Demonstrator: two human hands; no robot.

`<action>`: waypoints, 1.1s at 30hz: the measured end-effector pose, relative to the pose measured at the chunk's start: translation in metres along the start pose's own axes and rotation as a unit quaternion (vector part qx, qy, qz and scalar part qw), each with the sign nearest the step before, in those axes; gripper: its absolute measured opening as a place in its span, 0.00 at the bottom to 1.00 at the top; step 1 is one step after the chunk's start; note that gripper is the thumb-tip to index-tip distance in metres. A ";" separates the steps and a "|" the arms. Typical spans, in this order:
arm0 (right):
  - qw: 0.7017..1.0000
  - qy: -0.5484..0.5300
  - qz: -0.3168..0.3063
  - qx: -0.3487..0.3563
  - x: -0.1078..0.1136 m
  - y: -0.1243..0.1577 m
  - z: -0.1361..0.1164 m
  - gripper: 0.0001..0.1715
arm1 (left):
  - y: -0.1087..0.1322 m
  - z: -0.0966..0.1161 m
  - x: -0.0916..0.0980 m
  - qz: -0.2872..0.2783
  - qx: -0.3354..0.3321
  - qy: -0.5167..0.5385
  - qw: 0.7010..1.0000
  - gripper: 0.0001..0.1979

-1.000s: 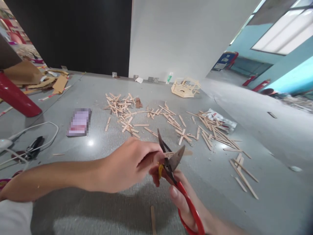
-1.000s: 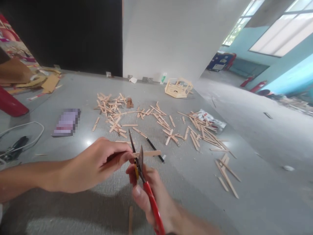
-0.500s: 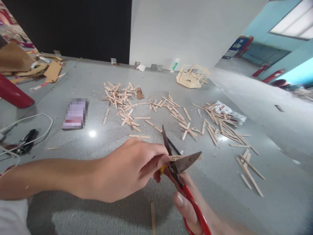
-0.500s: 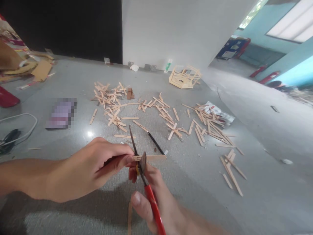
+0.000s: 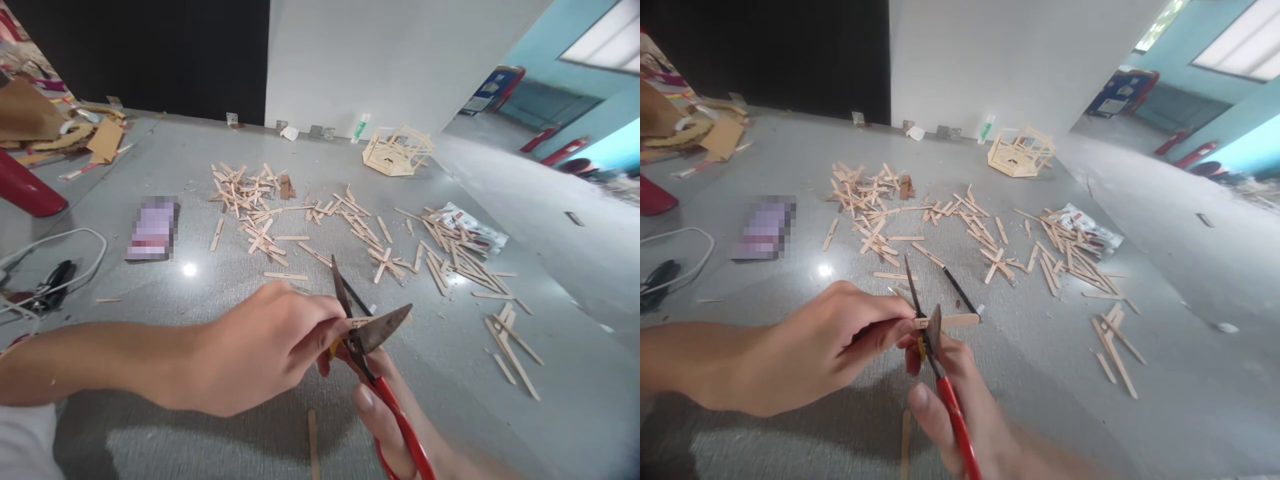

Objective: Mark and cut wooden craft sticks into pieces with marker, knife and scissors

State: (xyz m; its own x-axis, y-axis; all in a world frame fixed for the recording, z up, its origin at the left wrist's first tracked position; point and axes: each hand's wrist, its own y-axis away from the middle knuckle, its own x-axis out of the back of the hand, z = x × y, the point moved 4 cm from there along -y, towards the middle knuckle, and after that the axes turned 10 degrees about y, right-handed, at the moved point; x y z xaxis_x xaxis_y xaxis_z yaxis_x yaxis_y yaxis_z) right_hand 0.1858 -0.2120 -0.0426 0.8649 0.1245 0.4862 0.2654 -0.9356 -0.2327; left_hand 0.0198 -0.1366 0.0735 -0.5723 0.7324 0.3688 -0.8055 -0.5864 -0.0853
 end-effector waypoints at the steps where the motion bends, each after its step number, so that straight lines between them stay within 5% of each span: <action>1: 1.000 0.001 -0.009 -0.003 0.000 -0.001 -0.002 0.39 | 0.000 -0.001 0.000 -0.002 0.000 0.001 1.000 0.16; 6: 0.998 -0.011 -0.064 0.006 -0.004 -0.013 -0.007 0.33 | 0.001 -0.004 -0.002 -0.007 -0.001 -0.012 1.000 0.15; 20: 0.994 -0.063 -0.079 -0.045 -0.007 -0.012 0.001 0.26 | 0.000 -0.006 -0.003 -0.007 -0.011 -0.015 1.000 0.17; 25: 0.994 -0.067 -0.042 -0.073 0.001 -0.019 -0.016 0.19 | -0.001 -0.003 -0.002 0.008 -0.022 -0.003 1.000 0.17; 33: 0.991 -0.060 -0.027 -0.113 0.008 -0.021 -0.048 0.26 | 0.000 -0.002 -0.002 0.002 -0.021 0.022 1.000 0.17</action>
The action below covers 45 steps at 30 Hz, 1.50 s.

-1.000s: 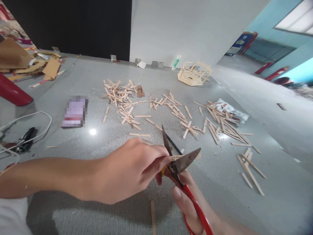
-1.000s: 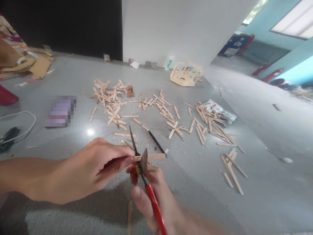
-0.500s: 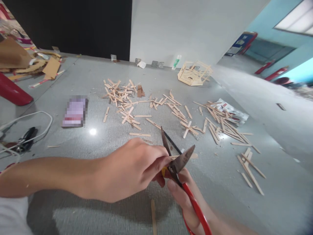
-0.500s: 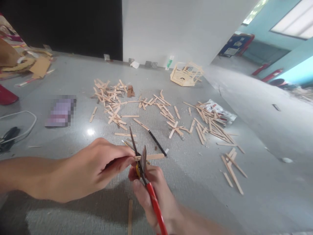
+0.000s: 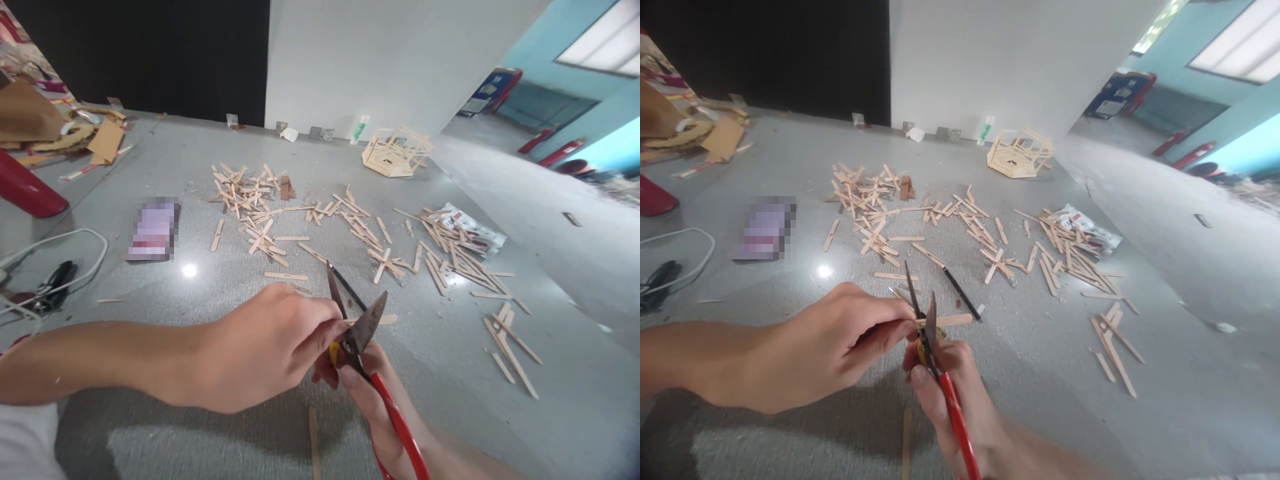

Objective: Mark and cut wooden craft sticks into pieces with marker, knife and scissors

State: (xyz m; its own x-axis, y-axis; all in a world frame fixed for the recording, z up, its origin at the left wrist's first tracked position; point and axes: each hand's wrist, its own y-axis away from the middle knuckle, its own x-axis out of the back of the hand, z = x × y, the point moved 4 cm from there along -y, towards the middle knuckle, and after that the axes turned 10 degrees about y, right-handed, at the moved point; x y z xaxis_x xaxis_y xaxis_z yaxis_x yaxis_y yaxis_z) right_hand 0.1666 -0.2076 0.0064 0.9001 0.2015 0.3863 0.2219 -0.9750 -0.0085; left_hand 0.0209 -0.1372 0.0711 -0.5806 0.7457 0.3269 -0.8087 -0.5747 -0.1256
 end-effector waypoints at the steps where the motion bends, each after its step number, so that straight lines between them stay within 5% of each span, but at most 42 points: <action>1: 1.000 -0.001 0.001 -0.003 0.000 0.000 -0.001 0.26 | 0.000 0.000 0.000 0.000 -0.001 0.000 1.000 0.17; 45: 0.998 0.017 0.039 -0.050 -0.007 0.008 0.010 0.29 | -0.003 -0.001 -0.001 -0.001 0.024 0.029 0.999 0.18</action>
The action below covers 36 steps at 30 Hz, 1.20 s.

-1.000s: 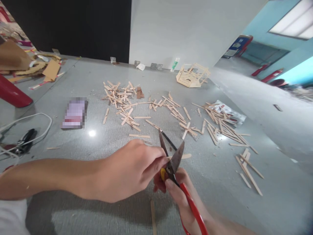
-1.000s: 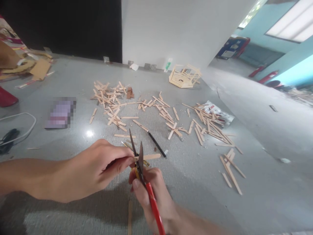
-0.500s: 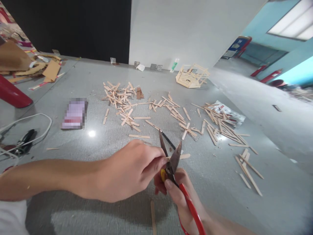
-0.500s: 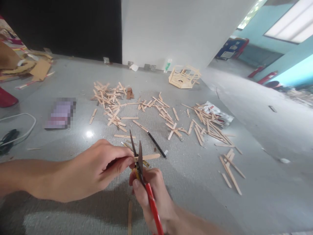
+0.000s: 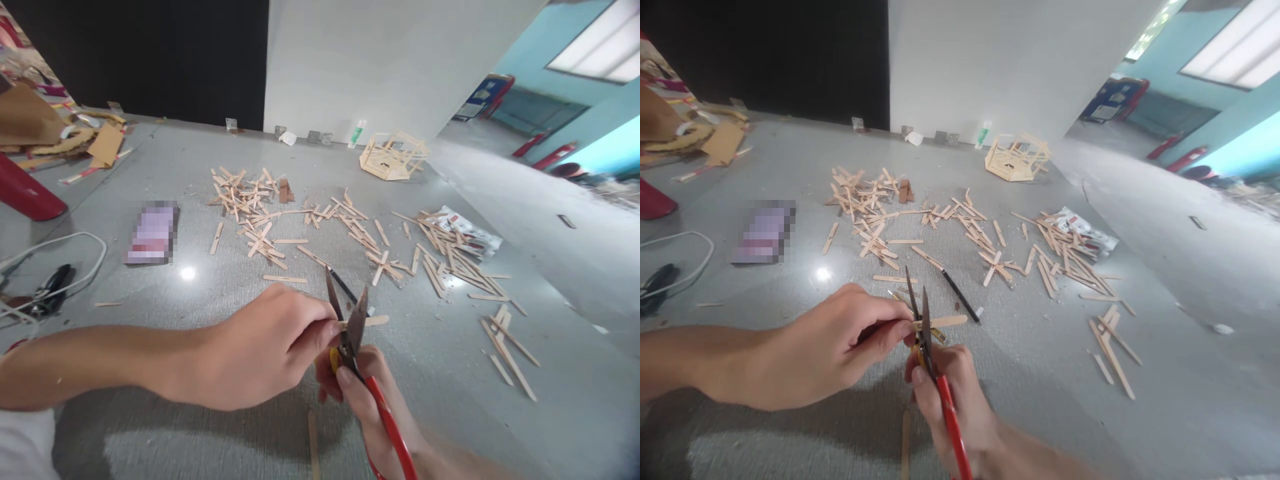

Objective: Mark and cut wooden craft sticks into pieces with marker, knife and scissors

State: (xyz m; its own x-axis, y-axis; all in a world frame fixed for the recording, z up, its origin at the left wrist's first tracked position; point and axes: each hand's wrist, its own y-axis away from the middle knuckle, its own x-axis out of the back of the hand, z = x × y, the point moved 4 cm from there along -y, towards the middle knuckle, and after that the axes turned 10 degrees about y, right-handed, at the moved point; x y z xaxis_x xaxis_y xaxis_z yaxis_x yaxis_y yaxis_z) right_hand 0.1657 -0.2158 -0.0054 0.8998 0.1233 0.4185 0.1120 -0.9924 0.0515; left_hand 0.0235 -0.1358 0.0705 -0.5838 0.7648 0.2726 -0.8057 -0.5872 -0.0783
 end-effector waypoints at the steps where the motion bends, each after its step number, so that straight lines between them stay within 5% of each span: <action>1: 1.000 0.002 -0.006 -0.001 0.000 0.000 0.001 0.29 | 0.000 0.000 0.000 0.001 0.000 0.002 1.000 0.18; 28: 1.000 0.001 -0.018 0.018 0.010 -0.006 -0.006 0.29 | -0.006 -0.007 0.001 0.029 0.083 0.066 0.994 0.20; 36: 0.997 -0.038 -0.044 0.057 0.005 -0.005 0.006 0.29 | -0.009 -0.003 0.017 0.071 0.084 0.090 0.990 0.18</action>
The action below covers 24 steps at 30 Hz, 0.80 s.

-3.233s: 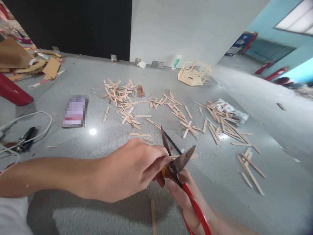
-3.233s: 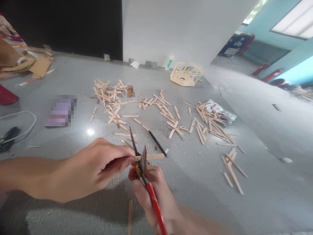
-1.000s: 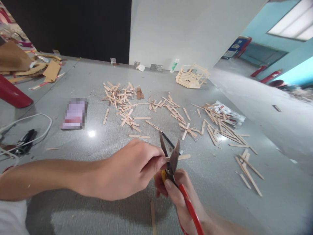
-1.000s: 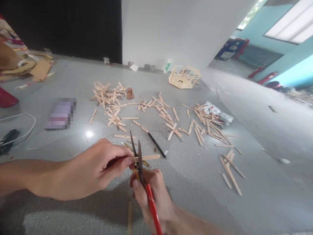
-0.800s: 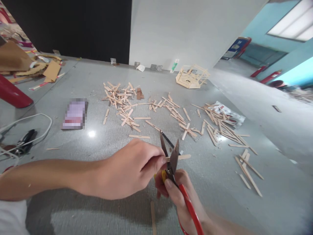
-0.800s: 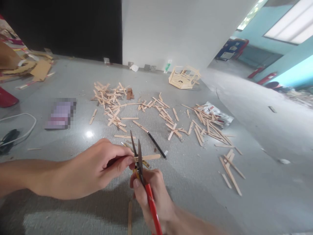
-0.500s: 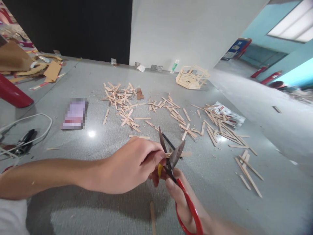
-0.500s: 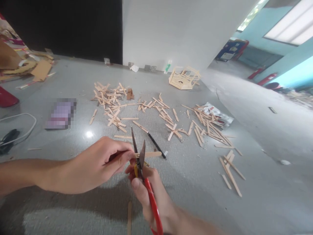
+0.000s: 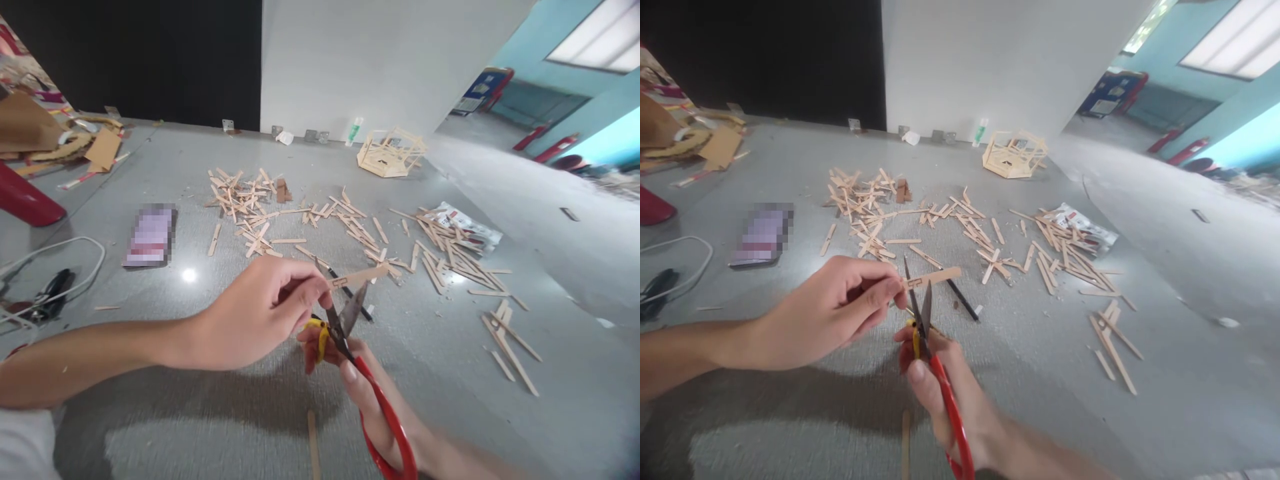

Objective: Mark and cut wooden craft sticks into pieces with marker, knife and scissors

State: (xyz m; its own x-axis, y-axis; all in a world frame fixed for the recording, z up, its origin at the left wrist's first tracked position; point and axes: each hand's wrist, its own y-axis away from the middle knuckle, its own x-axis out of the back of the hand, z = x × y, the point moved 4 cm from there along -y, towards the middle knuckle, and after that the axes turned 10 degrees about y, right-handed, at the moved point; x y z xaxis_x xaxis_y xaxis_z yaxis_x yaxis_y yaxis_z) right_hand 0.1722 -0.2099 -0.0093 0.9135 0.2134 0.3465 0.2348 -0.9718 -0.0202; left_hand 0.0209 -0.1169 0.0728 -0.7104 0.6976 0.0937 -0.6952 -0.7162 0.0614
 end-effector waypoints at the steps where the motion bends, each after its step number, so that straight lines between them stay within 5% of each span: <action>1: 1.000 0.009 0.004 0.005 0.000 0.001 0.000 0.30 | -0.001 0.001 0.000 -0.008 0.000 -0.009 1.000 0.19; 7: 0.994 0.087 0.063 0.025 0.008 0.008 -0.003 0.28 | -0.002 -0.002 -0.005 -0.051 -0.018 -0.042 0.998 0.17; 16: 0.997 0.069 0.022 0.018 0.006 -0.003 -0.018 0.31 | 0.000 -0.004 -0.008 -0.075 -0.045 -0.093 0.992 0.17; 24: 0.995 0.085 0.048 0.021 0.007 -0.002 -0.018 0.29 | 0.001 -0.004 -0.009 -0.077 -0.038 -0.100 0.991 0.19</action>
State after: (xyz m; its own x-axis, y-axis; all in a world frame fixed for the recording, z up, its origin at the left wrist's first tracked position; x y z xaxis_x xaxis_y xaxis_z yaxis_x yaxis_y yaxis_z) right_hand 0.1718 -0.2081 0.0094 0.8637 0.0968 0.4947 0.1665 -0.9811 -0.0987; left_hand 0.0260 -0.1239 0.0680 -0.5650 0.7743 0.2850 -0.8048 -0.5933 0.0162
